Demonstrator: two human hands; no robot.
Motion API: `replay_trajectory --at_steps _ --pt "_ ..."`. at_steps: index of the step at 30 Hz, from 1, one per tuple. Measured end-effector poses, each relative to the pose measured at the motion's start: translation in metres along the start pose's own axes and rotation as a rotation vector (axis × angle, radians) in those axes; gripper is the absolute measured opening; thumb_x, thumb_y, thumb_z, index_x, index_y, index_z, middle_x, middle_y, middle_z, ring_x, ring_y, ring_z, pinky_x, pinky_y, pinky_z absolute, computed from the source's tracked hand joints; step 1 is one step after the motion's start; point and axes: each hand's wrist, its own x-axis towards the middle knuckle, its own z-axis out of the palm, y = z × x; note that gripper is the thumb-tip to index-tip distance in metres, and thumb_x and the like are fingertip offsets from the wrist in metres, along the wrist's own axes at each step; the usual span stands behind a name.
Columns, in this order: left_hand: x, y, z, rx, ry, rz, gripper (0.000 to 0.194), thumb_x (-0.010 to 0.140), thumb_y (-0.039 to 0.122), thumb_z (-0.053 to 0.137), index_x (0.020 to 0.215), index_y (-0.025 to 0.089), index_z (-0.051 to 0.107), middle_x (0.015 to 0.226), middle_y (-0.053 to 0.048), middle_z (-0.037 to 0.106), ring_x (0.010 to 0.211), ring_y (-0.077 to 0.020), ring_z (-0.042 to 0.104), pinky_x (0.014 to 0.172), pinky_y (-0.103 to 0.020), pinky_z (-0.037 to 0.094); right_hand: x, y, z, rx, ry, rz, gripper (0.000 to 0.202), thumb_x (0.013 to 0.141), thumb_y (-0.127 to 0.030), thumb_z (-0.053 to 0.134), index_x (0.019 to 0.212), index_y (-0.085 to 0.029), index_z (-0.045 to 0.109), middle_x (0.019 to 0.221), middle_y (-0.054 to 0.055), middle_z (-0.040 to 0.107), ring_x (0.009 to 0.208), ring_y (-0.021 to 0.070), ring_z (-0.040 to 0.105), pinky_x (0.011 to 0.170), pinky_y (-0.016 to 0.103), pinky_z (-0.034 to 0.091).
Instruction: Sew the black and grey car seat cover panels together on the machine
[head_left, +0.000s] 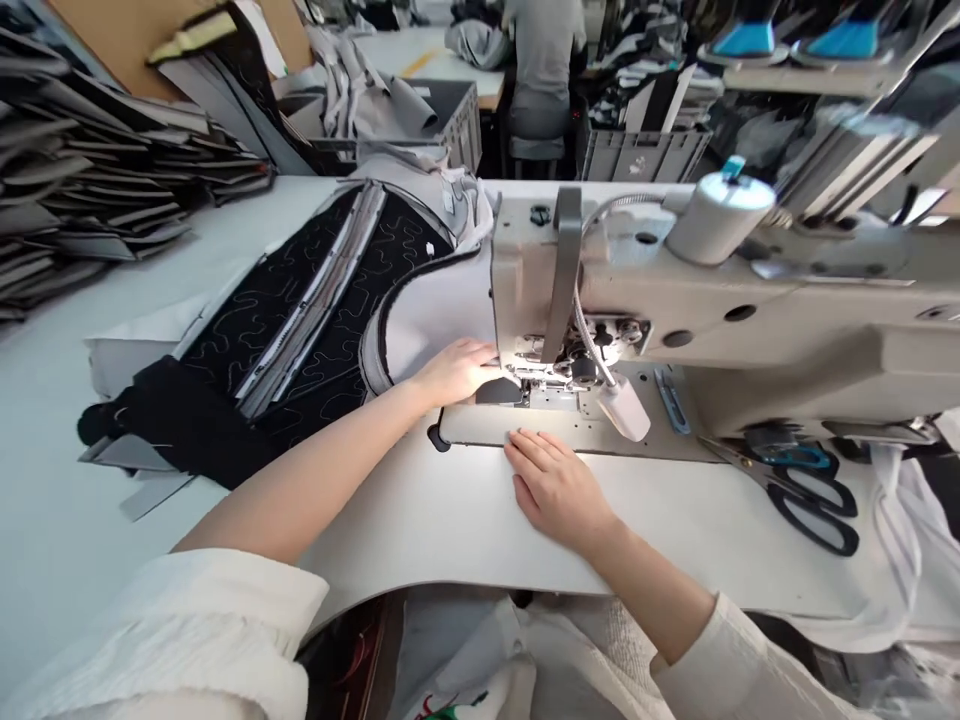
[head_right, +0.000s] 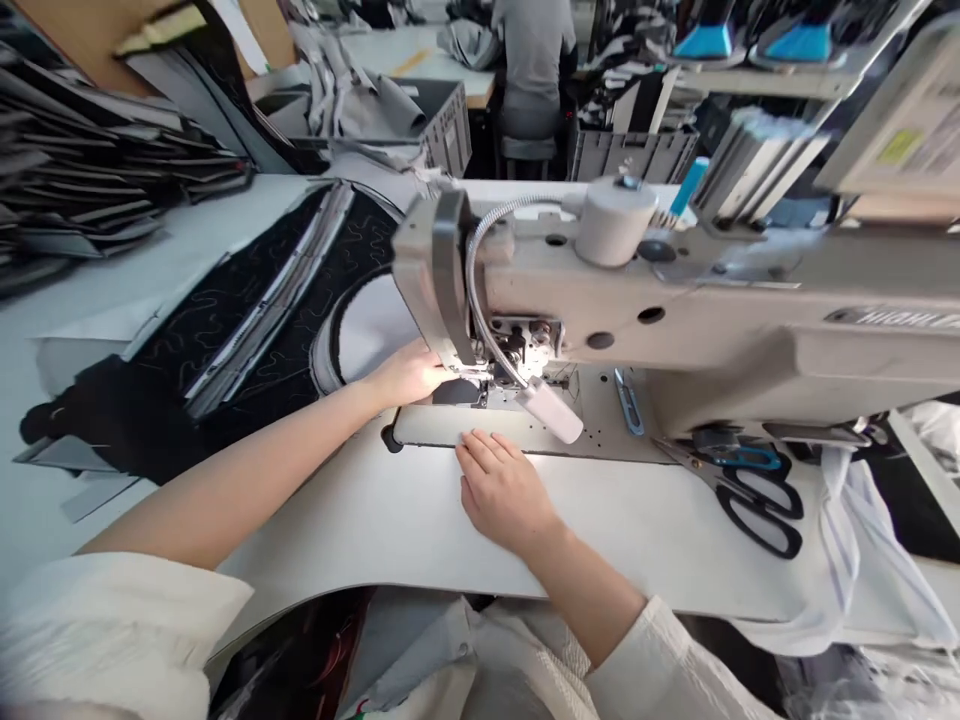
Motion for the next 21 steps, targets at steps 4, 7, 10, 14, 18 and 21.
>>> replay_trajectory --at_steps 4,7,10,14,18,21 --pt "-0.022 0.014 -0.043 0.19 -0.079 -0.128 0.034 0.088 0.017 0.046 0.117 0.024 0.062 0.13 -0.011 0.051 0.12 -0.0266 0.048 0.096 -0.04 0.041 -0.001 0.001 0.001 0.016 0.021 -0.011 0.036 0.091 -0.017 0.037 0.118 -0.009 0.06 0.127 0.011 0.058 0.117 0.0245 0.054 0.1 0.041 0.046" --pt "-0.043 0.005 -0.075 0.259 -0.039 -0.44 0.044 0.088 0.029 0.047 0.131 0.022 0.05 0.143 -0.016 0.036 0.131 -0.0331 0.035 0.101 -0.048 0.034 -0.002 0.003 0.005 0.034 0.015 -0.019 0.036 0.09 -0.016 0.039 0.119 -0.012 0.059 0.128 0.011 0.057 0.118 0.0246 0.054 0.101 0.043 0.046" --pt "-0.06 -0.019 -0.082 0.018 -0.075 -0.886 0.081 0.077 0.047 0.059 0.146 0.021 0.025 0.147 -0.018 0.028 0.129 -0.038 0.037 0.1 -0.047 0.036 -0.004 0.003 0.008 0.052 0.022 -0.017 0.037 0.089 -0.014 0.04 0.121 -0.015 0.058 0.128 0.011 0.057 0.119 0.0243 0.053 0.102 0.044 0.045" --pt "-0.07 -0.047 -0.059 -0.258 -0.096 -1.108 0.093 0.073 0.053 0.06 0.149 0.021 0.015 0.132 -0.016 0.048 0.112 -0.0318 0.056 0.092 -0.038 0.044 -0.006 0.001 0.01 0.061 0.044 -0.007 0.036 0.089 -0.014 0.04 0.12 -0.016 0.058 0.127 0.01 0.058 0.119 0.0244 0.053 0.102 0.044 0.045" --pt "-0.074 -0.055 -0.047 -0.289 0.003 -1.074 0.084 0.076 0.049 0.057 0.148 0.024 0.019 0.13 -0.01 0.054 0.117 -0.0291 0.053 0.095 -0.036 0.044 -0.003 -0.001 0.009 0.062 0.063 -0.001 0.034 0.089 -0.014 0.039 0.115 -0.017 0.06 0.126 0.009 0.059 0.117 0.0239 0.055 0.101 0.043 0.046" --pt "-0.083 -0.055 -0.054 -0.323 0.048 -1.053 0.075 0.08 0.043 0.053 0.146 0.025 0.025 0.136 -0.006 0.05 0.12 -0.0264 0.052 0.098 -0.033 0.043 -0.003 -0.002 0.01 0.064 0.085 0.009 0.034 0.088 -0.013 0.038 0.112 -0.018 0.062 0.124 0.008 0.06 0.116 0.0234 0.055 0.1 0.042 0.046"
